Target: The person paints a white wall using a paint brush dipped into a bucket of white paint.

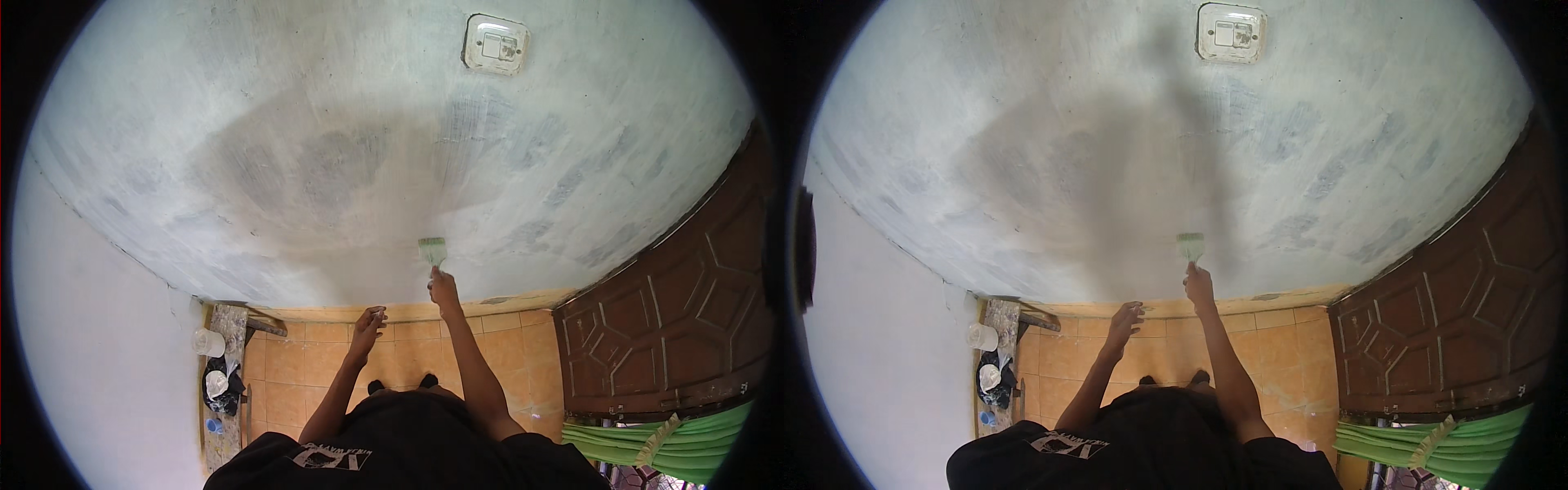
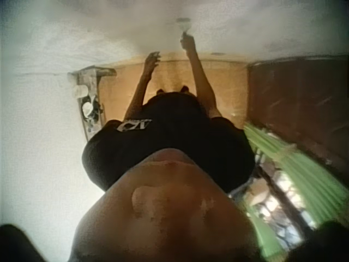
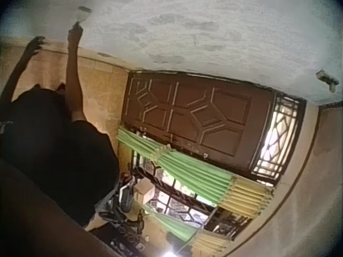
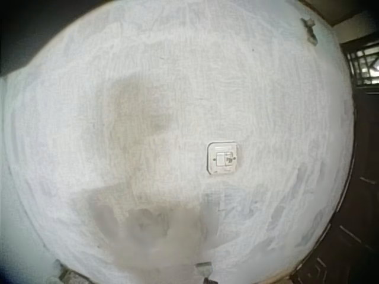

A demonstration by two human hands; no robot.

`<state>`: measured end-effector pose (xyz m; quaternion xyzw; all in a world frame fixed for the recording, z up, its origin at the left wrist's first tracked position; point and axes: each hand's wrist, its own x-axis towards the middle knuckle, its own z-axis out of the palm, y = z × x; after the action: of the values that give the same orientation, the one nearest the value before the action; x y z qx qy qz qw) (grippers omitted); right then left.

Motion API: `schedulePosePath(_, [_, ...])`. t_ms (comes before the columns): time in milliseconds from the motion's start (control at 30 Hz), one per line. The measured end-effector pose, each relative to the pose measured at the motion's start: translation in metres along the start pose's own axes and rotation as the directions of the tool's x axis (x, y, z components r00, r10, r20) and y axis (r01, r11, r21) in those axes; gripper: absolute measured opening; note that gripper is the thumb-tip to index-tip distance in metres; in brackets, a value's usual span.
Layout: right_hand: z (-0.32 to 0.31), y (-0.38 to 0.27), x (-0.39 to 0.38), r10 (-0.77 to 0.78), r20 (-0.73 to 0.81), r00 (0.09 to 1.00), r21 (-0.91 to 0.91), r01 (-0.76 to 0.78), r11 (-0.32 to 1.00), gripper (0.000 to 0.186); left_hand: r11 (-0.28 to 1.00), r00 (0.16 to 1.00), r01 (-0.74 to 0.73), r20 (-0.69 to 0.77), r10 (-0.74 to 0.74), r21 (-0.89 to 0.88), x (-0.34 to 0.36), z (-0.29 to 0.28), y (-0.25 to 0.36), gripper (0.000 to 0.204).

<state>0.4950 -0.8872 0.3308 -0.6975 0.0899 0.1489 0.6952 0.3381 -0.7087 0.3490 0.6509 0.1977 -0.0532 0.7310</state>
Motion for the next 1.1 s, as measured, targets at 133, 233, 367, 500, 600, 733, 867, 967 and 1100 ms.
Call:
schedulePosePath(133, [0.004,-0.104,-0.052,-0.069,0.039,0.997,0.199,0.060,0.978,0.035,1.000,1.000,0.013,0.000,-0.013,-0.008,0.005,0.001,-0.005,0.036])
schedulePosePath(233, [0.000,-0.167,-0.069,-0.168,0.093,0.981,0.244,0.141,0.959,0.035,1.000,1.000,-0.006,0.014,0.006,0.001,0.004,0.004,0.001,0.035])
schedulePosePath(367, [0.004,-0.229,-0.090,-0.277,0.077,0.958,0.256,0.249,0.934,0.036,1.000,0.999,0.012,0.037,-0.013,0.012,0.009,0.002,0.004,0.035])
schedulePosePath(500, [-0.006,-0.288,-0.078,-0.475,0.026,0.880,0.197,0.461,0.865,0.038,0.999,0.999,-0.019,0.045,0.018,0.031,0.010,0.009,0.005,0.035])
schedulePosePath(600, [-0.013,-0.252,-0.033,-0.578,-0.021,0.816,0.032,0.578,0.815,0.040,0.999,0.998,-0.024,0.054,0.023,0.026,0.010,0.015,0.006,0.036])
schedulePosePath(733, [-0.017,-0.148,-0.013,-0.405,0.032,0.914,0.114,0.400,0.910,0.043,1.000,0.999,-0.019,0.032,0.019,0.008,0.005,0.011,0.003,0.038])
schedulePosePath(867, [-0.037,-0.022,-0.003,-0.259,-0.033,0.965,-0.090,0.255,0.963,0.052,1.000,0.998,0.010,0.054,-0.012,0.023,0.001,0.011,0.005,0.037])
schedulePosePath(967, [-0.064,0.040,0.007,-0.036,-0.070,0.997,-0.073,0.031,0.997,0.047,1.000,0.998,0.001,0.061,-0.002,0.027,0.004,0.014,0.006,0.037])
schedulePosePath(1100, [-0.086,0.024,0.019,0.085,-0.112,0.990,-0.047,-0.091,0.995,0.037,1.000,0.998,-0.017,0.065,0.015,0.025,0.006,0.021,0.008,0.037])
